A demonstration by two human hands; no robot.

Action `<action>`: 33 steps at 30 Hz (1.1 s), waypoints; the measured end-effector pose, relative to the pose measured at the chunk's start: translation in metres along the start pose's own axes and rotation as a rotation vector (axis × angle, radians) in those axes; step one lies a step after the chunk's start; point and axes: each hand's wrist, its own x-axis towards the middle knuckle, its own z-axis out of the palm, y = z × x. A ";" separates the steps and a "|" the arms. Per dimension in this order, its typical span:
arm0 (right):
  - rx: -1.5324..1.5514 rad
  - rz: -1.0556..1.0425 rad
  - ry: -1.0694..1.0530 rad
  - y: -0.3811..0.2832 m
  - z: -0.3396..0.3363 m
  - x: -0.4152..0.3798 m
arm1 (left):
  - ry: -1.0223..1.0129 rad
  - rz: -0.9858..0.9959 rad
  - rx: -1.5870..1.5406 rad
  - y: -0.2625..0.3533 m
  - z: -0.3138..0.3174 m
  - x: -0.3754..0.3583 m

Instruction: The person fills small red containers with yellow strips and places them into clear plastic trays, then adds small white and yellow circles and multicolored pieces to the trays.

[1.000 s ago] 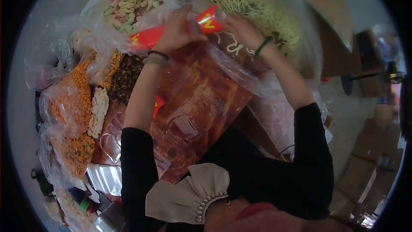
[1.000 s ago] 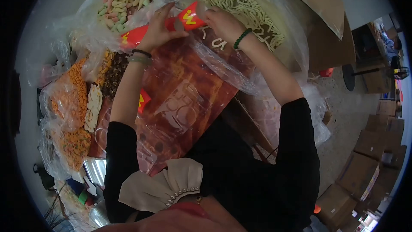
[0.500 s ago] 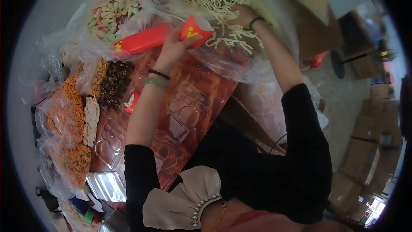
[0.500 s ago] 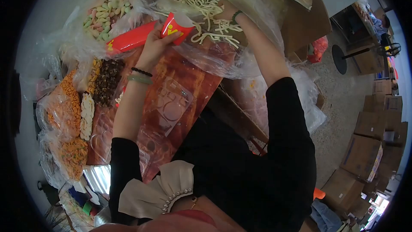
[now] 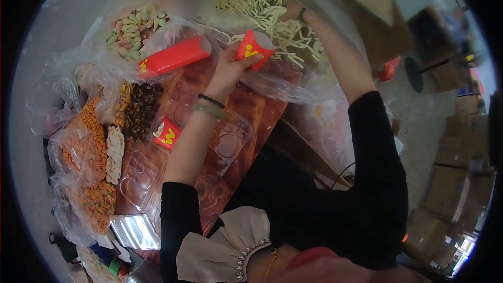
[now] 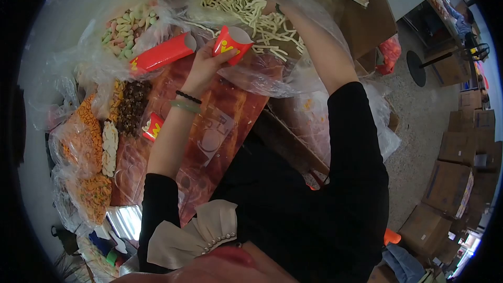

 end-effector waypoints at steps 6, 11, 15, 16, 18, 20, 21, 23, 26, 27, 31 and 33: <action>0.151 -0.042 0.260 -0.031 -0.016 -0.041 | -0.006 -0.020 -0.012 -0.021 0.022 0.026; 0.072 0.057 0.162 -0.029 -0.022 -0.044 | 0.044 -0.066 0.061 -0.021 0.038 0.041; -0.219 -0.034 0.058 -0.003 -0.004 -0.049 | 0.046 -0.116 0.010 -0.030 0.041 0.048; -0.148 -0.148 0.146 0.027 0.031 -0.029 | 0.049 -0.121 0.012 -0.038 0.038 0.051; -0.074 -0.258 0.232 0.051 0.054 -0.005 | 0.021 -0.057 0.010 -0.051 0.033 0.057; -0.032 -0.308 0.148 0.054 0.055 -0.001 | 0.003 -0.069 -0.006 -0.049 0.036 0.055; -0.017 -0.325 0.118 0.053 0.052 -0.003 | -0.013 -0.075 -0.024 -0.046 0.037 0.053; -0.070 -0.251 -0.078 0.028 0.018 -0.017 | 0.021 -0.095 0.006 -0.037 0.043 0.050; -0.103 -0.126 0.205 -0.012 -0.014 -0.050 | 0.073 -0.118 -0.007 -0.035 0.047 0.052; -0.104 -0.091 0.318 -0.022 -0.018 -0.059 | 0.087 -0.120 -0.052 -0.035 0.048 0.055; 0.097 -0.153 0.276 -0.057 -0.045 -0.085 | 0.117 -0.129 0.027 -0.034 0.047 0.064; 0.114 -0.185 0.152 -0.059 -0.048 -0.081 | 0.180 -0.070 -0.055 -0.037 0.048 0.070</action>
